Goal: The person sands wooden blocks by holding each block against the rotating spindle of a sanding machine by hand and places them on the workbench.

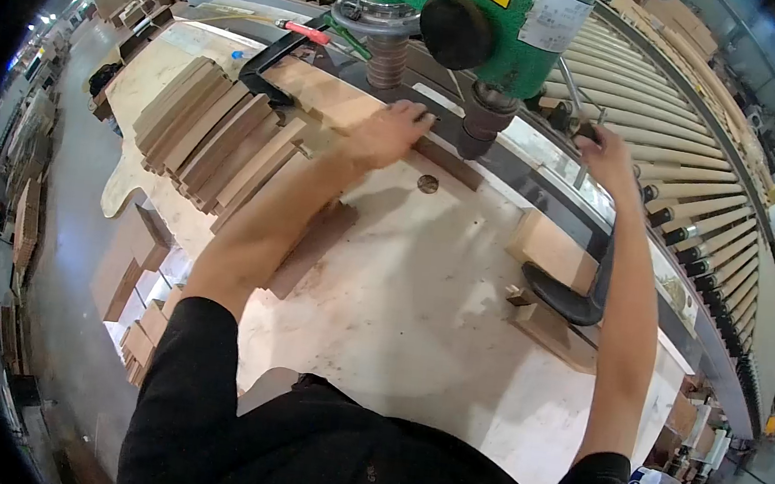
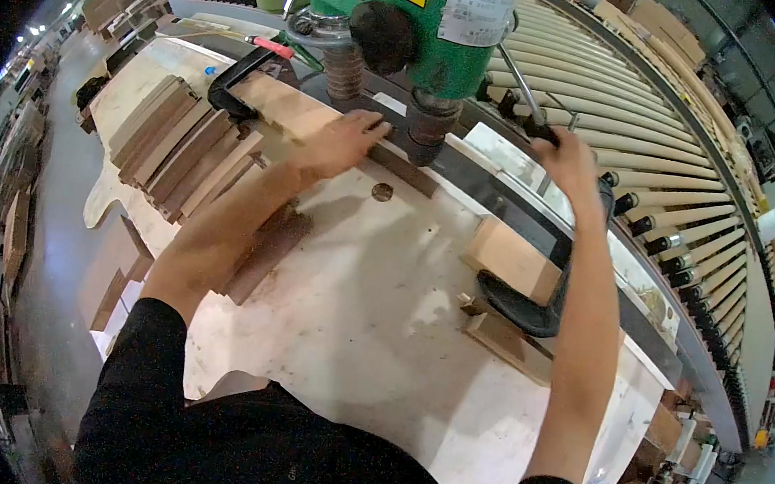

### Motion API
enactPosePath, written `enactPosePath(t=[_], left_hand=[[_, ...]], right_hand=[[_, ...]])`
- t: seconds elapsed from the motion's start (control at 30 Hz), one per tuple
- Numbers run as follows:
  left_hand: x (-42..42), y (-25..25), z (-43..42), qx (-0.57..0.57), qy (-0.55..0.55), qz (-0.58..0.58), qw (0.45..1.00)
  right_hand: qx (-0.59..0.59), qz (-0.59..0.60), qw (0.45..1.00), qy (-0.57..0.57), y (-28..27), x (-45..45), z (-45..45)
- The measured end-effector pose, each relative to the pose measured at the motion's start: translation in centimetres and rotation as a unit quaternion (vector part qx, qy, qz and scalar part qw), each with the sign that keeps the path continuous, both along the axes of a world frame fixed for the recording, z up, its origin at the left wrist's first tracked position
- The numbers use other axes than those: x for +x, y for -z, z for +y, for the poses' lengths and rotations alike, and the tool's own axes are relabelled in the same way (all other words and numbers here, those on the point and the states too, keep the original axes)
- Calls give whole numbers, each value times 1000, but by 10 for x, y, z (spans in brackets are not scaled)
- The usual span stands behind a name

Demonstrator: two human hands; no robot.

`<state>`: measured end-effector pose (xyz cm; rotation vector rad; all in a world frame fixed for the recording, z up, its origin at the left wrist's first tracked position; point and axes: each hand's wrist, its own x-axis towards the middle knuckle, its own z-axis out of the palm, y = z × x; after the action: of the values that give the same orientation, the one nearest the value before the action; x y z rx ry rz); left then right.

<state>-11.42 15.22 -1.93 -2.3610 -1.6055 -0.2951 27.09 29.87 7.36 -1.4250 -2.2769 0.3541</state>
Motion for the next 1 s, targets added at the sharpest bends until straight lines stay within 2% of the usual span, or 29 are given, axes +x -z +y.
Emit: enactPosePath(t=[0.03, 0.1, 0.13, 0.17, 0.23, 0.27, 0.37, 0.4, 0.5, 0.6, 0.7, 0.73, 0.83, 0.93, 1.0], left_hand=[[-5, -4, 0, -22, -19, -12, 999], [-11, -20, -5, -74, -56, -30, 995], [-11, -27, -5, -94, -46, -38, 994], [-9, -23, -2, -63, -20, -42, 997], [-6, -6, 3, -3, 32, -50, 998], [9, -5, 4, 6, 41, -67, 997], [46, -18, 15, -114, 48, -72, 990], [45, -22, 13, -107, 67, -76, 989], [28, 1, 23, -14, 64, -56, 996], [22, 0, 40, -6, 115, -50, 992], [31, -27, 28, -119, 23, -20, 992], [29, -20, 30, 2, 101, -82, 992], [24, -13, 36, -59, 76, -91, 991], [23, -10, 34, -41, 72, -102, 991], [22, -8, 36, -36, 71, -100, 992]], right_hand=[[-6, 41, 999, 21, -13, 17, -8], [1, 42, 998, 49, -58, 38, -26], [25, 84, 996, 35, -70, 42, -30], [50, 127, 990, 22, -81, 46, -34], [18, 138, 990, 26, -107, 34, -53], [13, 120, 992, 27, -107, 37, -46], [-2, 149, 988, 34, -102, 38, -45], [-5, 154, 988, 28, -103, 35, -50], [-9, 143, 989, 22, -95, 38, -42], [-35, 112, 993, 1, -70, 37, -27], [-48, 98, 994, -18, -37, 23, -21], [-60, 100, 993, -22, -28, 12, -21], [-82, 82, 993, -35, -10, -11, -13], [-75, 98, 986, -110, 36, -28, 26], [-49, 77, 990, -105, 55, -47, 44]])
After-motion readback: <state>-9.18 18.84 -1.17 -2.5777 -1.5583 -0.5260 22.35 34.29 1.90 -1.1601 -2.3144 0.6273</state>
